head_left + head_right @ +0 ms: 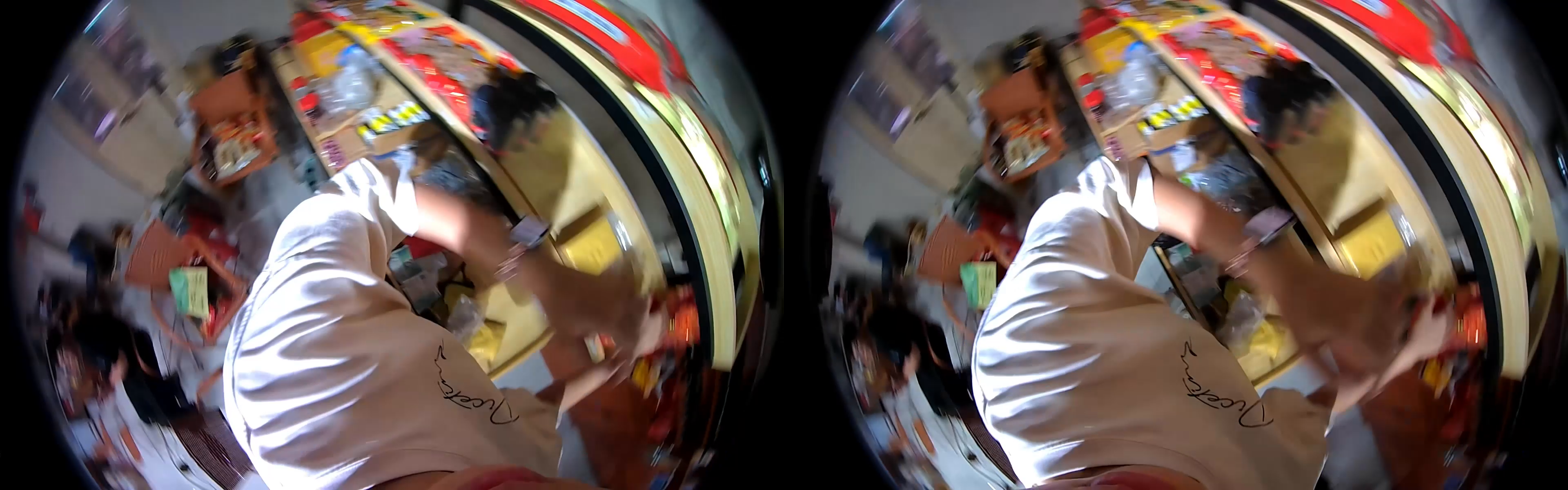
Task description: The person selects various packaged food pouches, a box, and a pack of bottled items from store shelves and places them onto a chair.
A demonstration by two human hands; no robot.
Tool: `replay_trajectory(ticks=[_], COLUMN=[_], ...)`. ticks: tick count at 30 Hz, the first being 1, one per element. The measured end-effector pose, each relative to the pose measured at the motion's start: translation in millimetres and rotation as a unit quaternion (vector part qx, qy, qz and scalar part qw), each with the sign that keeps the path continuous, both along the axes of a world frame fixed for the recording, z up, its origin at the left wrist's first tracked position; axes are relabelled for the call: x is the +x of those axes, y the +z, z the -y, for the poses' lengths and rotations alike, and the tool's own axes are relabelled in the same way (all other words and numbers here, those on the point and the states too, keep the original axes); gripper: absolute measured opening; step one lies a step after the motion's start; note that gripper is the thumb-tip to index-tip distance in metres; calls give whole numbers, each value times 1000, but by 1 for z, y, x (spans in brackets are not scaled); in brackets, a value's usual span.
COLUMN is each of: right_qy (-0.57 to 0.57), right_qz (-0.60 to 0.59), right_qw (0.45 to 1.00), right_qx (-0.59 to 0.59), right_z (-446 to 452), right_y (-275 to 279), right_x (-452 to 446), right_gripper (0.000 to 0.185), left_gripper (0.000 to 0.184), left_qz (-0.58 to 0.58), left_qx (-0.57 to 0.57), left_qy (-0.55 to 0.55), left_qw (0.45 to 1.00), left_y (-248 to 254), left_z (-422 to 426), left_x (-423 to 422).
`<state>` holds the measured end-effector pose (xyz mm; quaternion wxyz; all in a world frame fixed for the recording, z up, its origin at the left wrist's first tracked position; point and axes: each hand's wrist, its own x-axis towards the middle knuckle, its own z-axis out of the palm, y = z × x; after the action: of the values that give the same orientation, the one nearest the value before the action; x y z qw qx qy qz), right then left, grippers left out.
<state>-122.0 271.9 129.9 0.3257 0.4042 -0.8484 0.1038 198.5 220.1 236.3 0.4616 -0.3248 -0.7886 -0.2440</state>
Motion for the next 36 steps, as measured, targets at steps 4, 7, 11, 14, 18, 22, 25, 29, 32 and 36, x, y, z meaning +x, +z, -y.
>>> replay_trajectory(ticks=[4, 7, 11, 14, 18, 22, 25, 29, 32, 36], right_qy=[205, 305, 499, 554, 443, 600, 605, 618, 627, 680], right_qz=[-176, -133, 54, 92, 150, 143, 276, 310, 324, 301], right_qw=[910, 858, 795, 743, 866, 786, 747, 722, 708, 664], right_qx=[-314, -393, -340, -366, -178, 39, 5, 22, 4, -69], right_z=[7, 38, 121, 216, 356, 505, 488, 473, 472, 486], right_y=[28, -15, -14, -6, 12, -47, -44, -31, -29, -45], right_x=[50, 82, 182, 205, 197, 147, 179, 184, 187, 180], right_gripper=[33, 15, 18, 20, 41, 51, 54, 52, 46, 38], left_gripper=[9, 12, 19, 25, 30, 28, 24, 26, 27, 25], left_qz=[169, 155, 128, 90, 40, 81, 102, 120, 145, 118], left_qx=[230, 262, 285, 267, 223, 296, 408, 487, 480, 519], left_qy=[-182, -133, -57, 4, 133, 203, 270, 270, 278, 221], left_qw=[941, 943, 948, 960, 965, 930, 866, 822, 820, 818], left_y=[-35, -49, -52, -53, -59, -91, -117, -122, -118, -135], left_z=[-57, -75, -100, -116, -129, -100, -74, -67, -64, -60], left_x=[107, 139, 166, 173, 179, 171, 173, 174, 175, 161])
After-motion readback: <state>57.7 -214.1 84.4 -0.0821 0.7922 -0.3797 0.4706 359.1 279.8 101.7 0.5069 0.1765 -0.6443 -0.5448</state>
